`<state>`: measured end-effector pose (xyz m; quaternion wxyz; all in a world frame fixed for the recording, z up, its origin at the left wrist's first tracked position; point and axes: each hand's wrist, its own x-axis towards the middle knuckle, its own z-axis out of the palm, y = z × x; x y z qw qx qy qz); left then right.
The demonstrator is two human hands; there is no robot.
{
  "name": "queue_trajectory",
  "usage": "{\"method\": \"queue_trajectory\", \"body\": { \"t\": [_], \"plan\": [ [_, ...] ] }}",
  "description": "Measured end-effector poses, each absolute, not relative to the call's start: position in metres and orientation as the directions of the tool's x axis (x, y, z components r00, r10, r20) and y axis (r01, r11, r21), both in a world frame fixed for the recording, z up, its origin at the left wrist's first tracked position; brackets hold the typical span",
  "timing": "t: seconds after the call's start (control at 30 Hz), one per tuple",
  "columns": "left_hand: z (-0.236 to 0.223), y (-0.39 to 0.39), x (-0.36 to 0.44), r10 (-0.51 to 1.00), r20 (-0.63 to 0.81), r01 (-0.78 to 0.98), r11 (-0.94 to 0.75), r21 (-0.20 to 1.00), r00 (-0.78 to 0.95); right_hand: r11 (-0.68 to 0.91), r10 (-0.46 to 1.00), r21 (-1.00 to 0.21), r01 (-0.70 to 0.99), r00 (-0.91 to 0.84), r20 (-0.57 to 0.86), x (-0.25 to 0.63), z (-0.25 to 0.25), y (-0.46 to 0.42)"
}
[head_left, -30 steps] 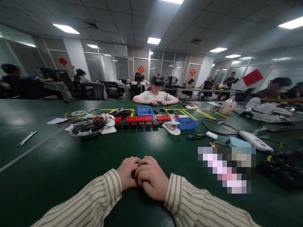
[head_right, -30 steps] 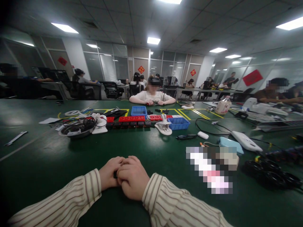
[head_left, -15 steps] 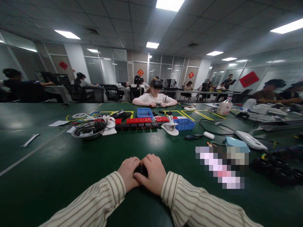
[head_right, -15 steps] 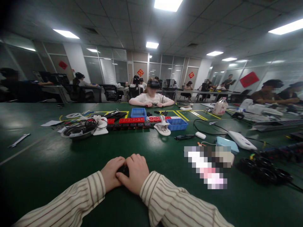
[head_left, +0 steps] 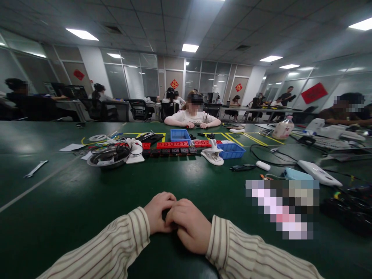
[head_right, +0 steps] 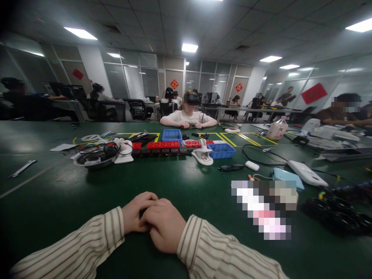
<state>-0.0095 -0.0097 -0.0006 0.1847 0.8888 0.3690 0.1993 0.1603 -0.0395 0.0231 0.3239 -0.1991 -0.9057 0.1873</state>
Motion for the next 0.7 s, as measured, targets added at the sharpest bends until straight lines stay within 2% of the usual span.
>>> {"method": "queue_trajectory", "body": {
  "t": [0.2,0.27,0.37,0.47,0.57,0.7],
  "plan": [
    [-0.001,-0.012,-0.009,0.736,0.209,0.601,-0.655,0.457,0.643,0.855,0.482,-0.478,0.201,-0.650,0.588,0.159,0.025,-0.042],
    [-0.001,-0.015,-0.007,0.741,0.244,0.609,-0.659,0.441,0.625,0.825,0.558,-0.469,0.315,-0.581,0.592,0.158,0.025,-0.044],
    [-0.001,-0.020,-0.002,0.774,0.277,0.653,-0.630,0.421,0.569,0.699,0.710,-0.447,0.558,-0.473,0.521,0.156,0.023,-0.046],
    [-0.002,-0.024,0.002,0.813,0.265,0.704,-0.582,0.406,0.519,0.624,0.772,-0.393,0.675,-0.455,0.444,0.154,0.020,-0.047],
    [-0.002,-0.024,0.002,0.804,0.255,0.687,-0.593,0.421,0.537,0.672,0.734,-0.373,0.640,-0.506,0.453,0.155,0.020,-0.048],
    [0.000,-0.021,-0.003,0.784,0.231,0.645,-0.610,0.461,0.577,0.810,0.586,-0.387,0.440,-0.625,0.516,0.160,0.023,-0.048]
  ]
}}
